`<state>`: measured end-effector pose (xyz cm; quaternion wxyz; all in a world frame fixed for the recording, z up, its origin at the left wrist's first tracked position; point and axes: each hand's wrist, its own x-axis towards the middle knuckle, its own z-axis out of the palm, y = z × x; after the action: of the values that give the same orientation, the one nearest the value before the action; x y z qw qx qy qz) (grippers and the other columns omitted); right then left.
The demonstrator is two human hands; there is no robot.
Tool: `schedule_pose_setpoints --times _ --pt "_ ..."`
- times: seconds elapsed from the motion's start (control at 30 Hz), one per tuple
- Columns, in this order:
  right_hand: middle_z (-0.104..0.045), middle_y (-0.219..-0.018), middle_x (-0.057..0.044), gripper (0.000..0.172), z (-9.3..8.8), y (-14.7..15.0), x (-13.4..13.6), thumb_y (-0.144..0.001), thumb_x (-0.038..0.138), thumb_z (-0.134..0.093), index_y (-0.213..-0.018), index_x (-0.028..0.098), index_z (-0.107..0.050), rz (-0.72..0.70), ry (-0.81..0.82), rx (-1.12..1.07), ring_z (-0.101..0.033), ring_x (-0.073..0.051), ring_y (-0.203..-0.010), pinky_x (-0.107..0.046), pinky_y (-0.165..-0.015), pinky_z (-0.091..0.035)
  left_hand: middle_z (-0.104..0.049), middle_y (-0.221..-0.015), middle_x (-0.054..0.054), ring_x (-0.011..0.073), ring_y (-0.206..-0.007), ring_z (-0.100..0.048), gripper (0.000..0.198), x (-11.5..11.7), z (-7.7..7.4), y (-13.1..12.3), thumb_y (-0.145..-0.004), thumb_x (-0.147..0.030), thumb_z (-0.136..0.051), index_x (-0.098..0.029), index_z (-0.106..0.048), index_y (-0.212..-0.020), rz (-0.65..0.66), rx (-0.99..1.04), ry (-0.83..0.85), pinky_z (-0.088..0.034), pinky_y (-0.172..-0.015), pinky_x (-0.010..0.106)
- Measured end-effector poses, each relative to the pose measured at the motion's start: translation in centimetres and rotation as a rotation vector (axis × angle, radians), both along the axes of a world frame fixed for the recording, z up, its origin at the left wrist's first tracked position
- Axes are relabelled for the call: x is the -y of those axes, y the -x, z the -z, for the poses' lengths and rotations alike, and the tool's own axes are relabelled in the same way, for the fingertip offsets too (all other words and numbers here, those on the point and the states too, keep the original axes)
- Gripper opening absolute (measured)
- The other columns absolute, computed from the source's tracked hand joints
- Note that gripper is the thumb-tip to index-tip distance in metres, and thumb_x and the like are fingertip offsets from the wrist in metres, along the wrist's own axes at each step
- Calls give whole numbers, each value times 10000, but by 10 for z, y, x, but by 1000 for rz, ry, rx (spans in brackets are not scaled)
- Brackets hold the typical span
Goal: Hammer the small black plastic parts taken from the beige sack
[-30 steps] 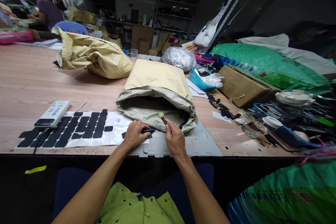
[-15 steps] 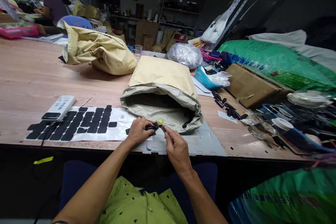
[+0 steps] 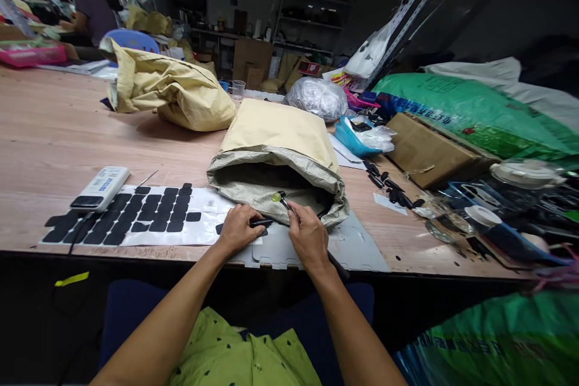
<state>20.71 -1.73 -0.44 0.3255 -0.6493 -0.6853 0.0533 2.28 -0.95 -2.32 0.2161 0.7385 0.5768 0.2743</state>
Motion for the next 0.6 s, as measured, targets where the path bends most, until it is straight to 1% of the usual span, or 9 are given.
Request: schedule_pose_setpoints --times 0.07,0.13,0.23,0.3,0.43,0.6 --pt "-684 -1051 -50 331 3 0 -14 -920 213 -504 -1200 239 -678 67 38 95 -616 -180 -919 -274 -771 -429 -666 -871 20 195 -844 -539 168 0 0 0 -755 -273 -744 -204 -747 -908 1 -1 3 -415 -777 318" --pt "-675 -1005 -52 322 12 2 -22 -915 187 -508 -1176 237 -689 101 59 185 -592 -177 -887 -273 -743 -398 -664 -870 21 200 -850 -541 171 0 0 0 -769 -288 -736 -206 -746 -918 6 -9 8 -414 -777 323" --pt "-650 -943 -59 334 28 8 -24 -929 173 -474 -1185 235 -680 128 2 325 -548 -185 -846 -287 -715 -357 -661 -881 24 207 -862 -544 176 0 1 1 -799 -317 -713 -212 -743 -936 16 -24 11 -411 -779 334" --pt "-632 -925 -61 344 35 10 -22 -937 176 -458 -1209 237 -660 140 -53 386 -523 -191 -829 -296 -703 -337 -660 -892 27 209 -873 -547 176 0 1 2 -827 -331 -684 -215 -735 -948 37 -24 6 -410 -784 338" --pt "-615 -905 -53 338 38 11 -20 -928 177 -476 -1212 244 -648 139 -75 415 -493 -190 -813 -297 -692 -313 -656 -926 27 204 -902 -549 194 1 4 5 -913 -336 -555 -219 -701 -964 91 4 -23 -404 -819 344" --pt "-613 -913 -49 338 38 10 -22 -927 189 -481 -1219 246 -642 149 -77 419 -484 -190 -815 -299 -696 -300 -639 -901 29 198 -865 -532 300 2 7 6 -981 -321 -385 -211 -652 -901 87 -30 -12 -391 -786 340"
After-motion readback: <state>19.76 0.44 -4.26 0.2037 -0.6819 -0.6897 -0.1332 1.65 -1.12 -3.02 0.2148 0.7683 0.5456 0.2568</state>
